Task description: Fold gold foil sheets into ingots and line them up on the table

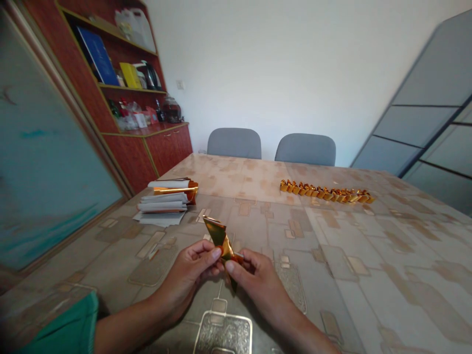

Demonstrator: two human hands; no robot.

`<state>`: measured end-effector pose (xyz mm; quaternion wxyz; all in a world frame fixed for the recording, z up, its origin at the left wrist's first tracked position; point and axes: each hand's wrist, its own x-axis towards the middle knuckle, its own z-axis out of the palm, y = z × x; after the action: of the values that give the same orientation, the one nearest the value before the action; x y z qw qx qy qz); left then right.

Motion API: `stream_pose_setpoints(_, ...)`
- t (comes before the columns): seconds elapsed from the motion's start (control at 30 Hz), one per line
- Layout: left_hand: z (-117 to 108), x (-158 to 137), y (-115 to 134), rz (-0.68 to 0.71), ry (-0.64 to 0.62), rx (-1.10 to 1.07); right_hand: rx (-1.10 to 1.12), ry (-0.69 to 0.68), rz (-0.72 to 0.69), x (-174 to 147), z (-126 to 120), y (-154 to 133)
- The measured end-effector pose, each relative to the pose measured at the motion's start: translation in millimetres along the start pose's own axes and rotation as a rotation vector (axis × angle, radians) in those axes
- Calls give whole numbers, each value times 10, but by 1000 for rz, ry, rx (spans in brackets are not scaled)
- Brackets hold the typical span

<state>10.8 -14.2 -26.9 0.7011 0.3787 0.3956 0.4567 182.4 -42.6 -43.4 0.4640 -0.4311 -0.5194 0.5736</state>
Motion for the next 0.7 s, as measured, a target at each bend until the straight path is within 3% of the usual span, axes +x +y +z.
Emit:
stream_pose_setpoints(0.23, 16, -18, 12, -34, 34, -11, 201, 66, 76, 11, 43, 70)
stream_pose_setpoints(0.53, -36, 21, 46, -42, 45, -42, 171, 85, 35, 11, 25, -58)
stream_pose_setpoints(0.7, -21, 23, 48, 27, 55, -11, 191, 89, 24, 17, 25, -113)
